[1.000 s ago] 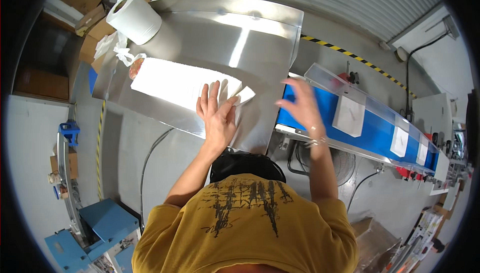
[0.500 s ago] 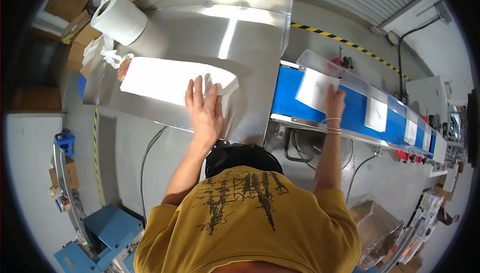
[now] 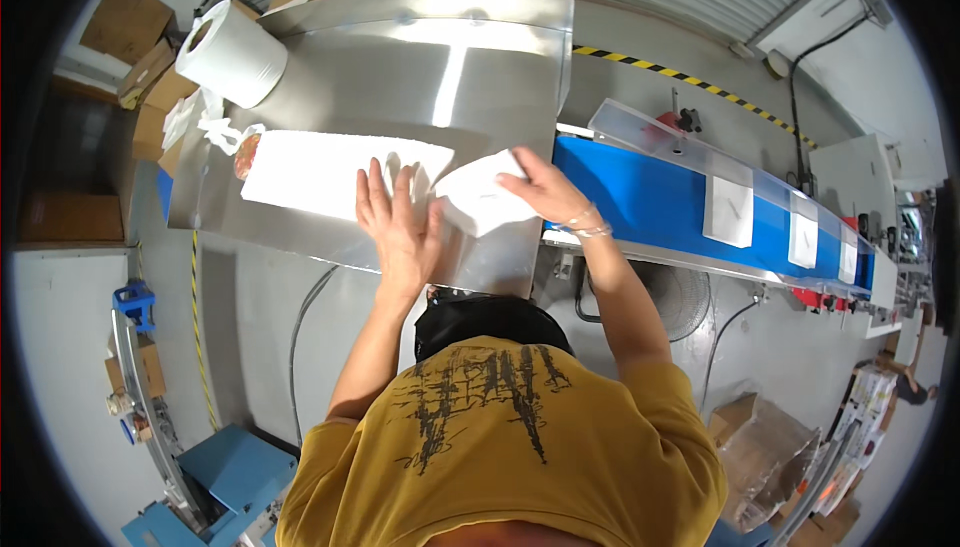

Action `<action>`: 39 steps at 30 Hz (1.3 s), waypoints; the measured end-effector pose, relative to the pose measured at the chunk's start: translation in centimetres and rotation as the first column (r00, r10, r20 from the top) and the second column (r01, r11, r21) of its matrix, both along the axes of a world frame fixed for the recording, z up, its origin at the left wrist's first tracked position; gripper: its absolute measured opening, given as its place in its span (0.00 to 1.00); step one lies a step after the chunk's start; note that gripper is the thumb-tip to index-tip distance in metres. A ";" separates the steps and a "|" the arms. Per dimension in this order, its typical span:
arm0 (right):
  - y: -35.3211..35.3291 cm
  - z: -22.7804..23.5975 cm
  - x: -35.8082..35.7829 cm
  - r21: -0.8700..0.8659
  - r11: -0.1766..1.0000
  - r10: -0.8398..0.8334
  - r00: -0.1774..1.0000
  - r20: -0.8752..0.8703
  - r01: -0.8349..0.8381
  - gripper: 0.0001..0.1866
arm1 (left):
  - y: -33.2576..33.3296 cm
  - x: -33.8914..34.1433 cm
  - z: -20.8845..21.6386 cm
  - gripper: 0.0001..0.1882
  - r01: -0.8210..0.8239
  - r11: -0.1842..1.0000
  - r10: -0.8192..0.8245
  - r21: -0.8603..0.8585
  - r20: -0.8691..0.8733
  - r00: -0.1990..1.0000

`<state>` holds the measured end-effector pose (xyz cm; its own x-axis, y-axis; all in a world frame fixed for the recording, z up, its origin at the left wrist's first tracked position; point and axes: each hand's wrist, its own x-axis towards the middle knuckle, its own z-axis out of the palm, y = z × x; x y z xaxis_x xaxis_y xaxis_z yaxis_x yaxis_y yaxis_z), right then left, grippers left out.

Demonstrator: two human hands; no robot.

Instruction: The recorder is taking stacks of pre-cut paper blanks from a supply area and loading them into an automated packaging machine conveyor.

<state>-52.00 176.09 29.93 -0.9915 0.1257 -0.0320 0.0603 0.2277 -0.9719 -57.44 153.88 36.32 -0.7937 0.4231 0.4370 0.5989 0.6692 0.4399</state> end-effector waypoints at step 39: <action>0.4 4.7 1.2 0.291 0.934 -0.197 0.979 -0.057 0.205 0.26 | -2.5 -2.2 -0.8 0.15 0.125 0.992 -0.125 -0.001 -0.042 0.991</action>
<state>-50.83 176.46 34.60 -0.9445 0.3226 0.0621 0.1102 0.4890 -0.8653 -59.65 151.36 35.50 -0.7156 0.5176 0.4690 0.6958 0.5871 0.4137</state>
